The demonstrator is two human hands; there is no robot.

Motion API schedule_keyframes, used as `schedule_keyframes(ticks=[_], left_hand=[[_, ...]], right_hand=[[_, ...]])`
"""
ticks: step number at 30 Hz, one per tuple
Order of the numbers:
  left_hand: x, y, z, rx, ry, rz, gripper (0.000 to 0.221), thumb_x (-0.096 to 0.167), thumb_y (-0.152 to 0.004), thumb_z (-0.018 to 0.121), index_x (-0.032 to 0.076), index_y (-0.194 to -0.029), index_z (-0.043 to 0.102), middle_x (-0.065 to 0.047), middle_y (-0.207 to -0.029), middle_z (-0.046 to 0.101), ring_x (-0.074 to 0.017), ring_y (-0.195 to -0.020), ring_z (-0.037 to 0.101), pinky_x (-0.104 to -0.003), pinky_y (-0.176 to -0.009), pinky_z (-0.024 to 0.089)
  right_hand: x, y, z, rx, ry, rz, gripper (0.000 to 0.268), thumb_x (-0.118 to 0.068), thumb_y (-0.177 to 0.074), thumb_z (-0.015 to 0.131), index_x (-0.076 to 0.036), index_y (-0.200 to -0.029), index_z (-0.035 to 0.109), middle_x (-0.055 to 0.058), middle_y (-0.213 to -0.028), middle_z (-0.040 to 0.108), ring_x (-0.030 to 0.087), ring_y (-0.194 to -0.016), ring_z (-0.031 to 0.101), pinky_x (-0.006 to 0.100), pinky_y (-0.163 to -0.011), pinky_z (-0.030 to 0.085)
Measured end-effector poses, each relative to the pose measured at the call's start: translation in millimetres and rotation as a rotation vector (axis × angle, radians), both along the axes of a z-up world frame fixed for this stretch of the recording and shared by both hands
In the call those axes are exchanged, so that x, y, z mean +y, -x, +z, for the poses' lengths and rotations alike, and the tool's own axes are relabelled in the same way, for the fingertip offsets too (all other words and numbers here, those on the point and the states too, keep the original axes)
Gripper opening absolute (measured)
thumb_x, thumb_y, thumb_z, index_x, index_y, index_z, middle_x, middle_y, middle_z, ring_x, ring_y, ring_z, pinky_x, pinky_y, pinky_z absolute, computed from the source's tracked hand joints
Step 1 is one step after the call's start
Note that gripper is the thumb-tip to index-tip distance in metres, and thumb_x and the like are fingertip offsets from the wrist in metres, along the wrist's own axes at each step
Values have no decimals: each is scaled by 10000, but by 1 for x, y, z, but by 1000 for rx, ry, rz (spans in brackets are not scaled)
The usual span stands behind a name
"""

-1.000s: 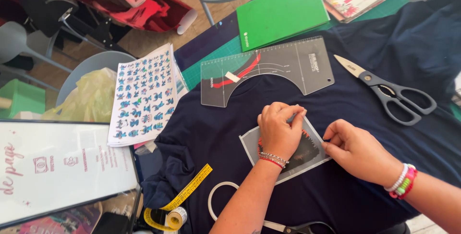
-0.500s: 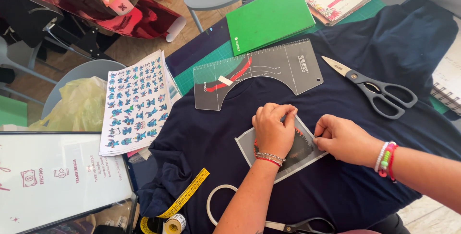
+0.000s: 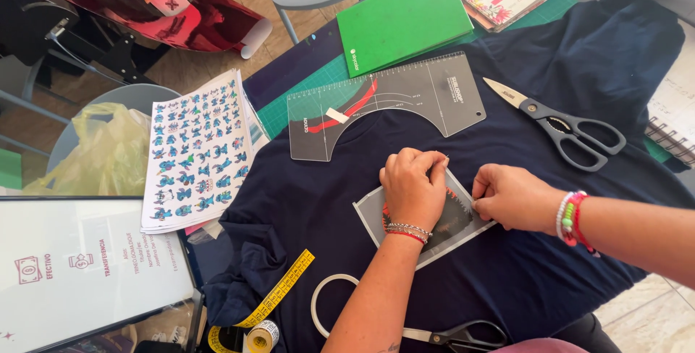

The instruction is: Positioning and securing a printed graphic onto a t-shirt for heat pressing

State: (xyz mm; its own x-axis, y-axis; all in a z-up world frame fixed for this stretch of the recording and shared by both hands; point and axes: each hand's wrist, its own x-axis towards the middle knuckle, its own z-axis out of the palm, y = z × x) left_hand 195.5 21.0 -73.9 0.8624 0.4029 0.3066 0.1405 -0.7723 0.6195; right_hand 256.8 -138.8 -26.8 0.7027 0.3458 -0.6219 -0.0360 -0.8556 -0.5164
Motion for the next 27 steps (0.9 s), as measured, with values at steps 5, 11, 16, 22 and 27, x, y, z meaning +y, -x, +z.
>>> schedule_keyframes(ticks=[5, 11, 16, 22, 27], left_hand=[[-1, -2, -6, -12, -40, 11, 49, 332, -897, 749, 290, -874, 737, 72, -861, 563, -157, -938, 593, -365, -862, 441], [0, -1, -6, 6, -31, -2, 48, 347, -903, 735, 301, -889, 736, 74, -871, 551, -160, -950, 580, -356, -884, 439], [0, -1, 2, -7, 8, -18, 35, 293, -888, 736, 289, -885, 771, 66, -893, 623, -257, -882, 581, -455, -802, 457], [-1, -1, 2, 3, 3, -11, 59, 296, -910, 716, 292, -880, 767, 67, -885, 619, -244, -873, 579, -440, -791, 455], [-1, -2, 1, 17, -2, -7, 62, 301, -910, 712, 296, -891, 770, 69, -905, 633, -251, -889, 579, -443, -797, 449]], right_hand=[[3, -9, -5, -19, 74, 76, 105, -172, -722, 738, -158, -824, 720, -22, -590, 773, 139, -433, 720, 218, -488, 524], [-5, -19, 14, -187, 276, 348, 259, -454, -795, 794, -228, -916, 758, -26, -751, 797, 214, -813, 801, 316, -698, 583], [-24, -24, -11, -495, 91, 777, 475, -530, -906, 643, -528, -1377, 578, -130, -1083, 710, 189, -924, 723, 399, -756, 559], [-39, -11, -28, -596, 12, 803, 470, -470, -988, 475, -445, -1454, 531, -89, -874, 655, 200, -830, 695, 424, -662, 547], [-61, 6, -30, -635, -6, 827, 452, -467, -988, 473, -408, -1430, 545, -52, -820, 639, 230, -784, 689, 452, -649, 546]])
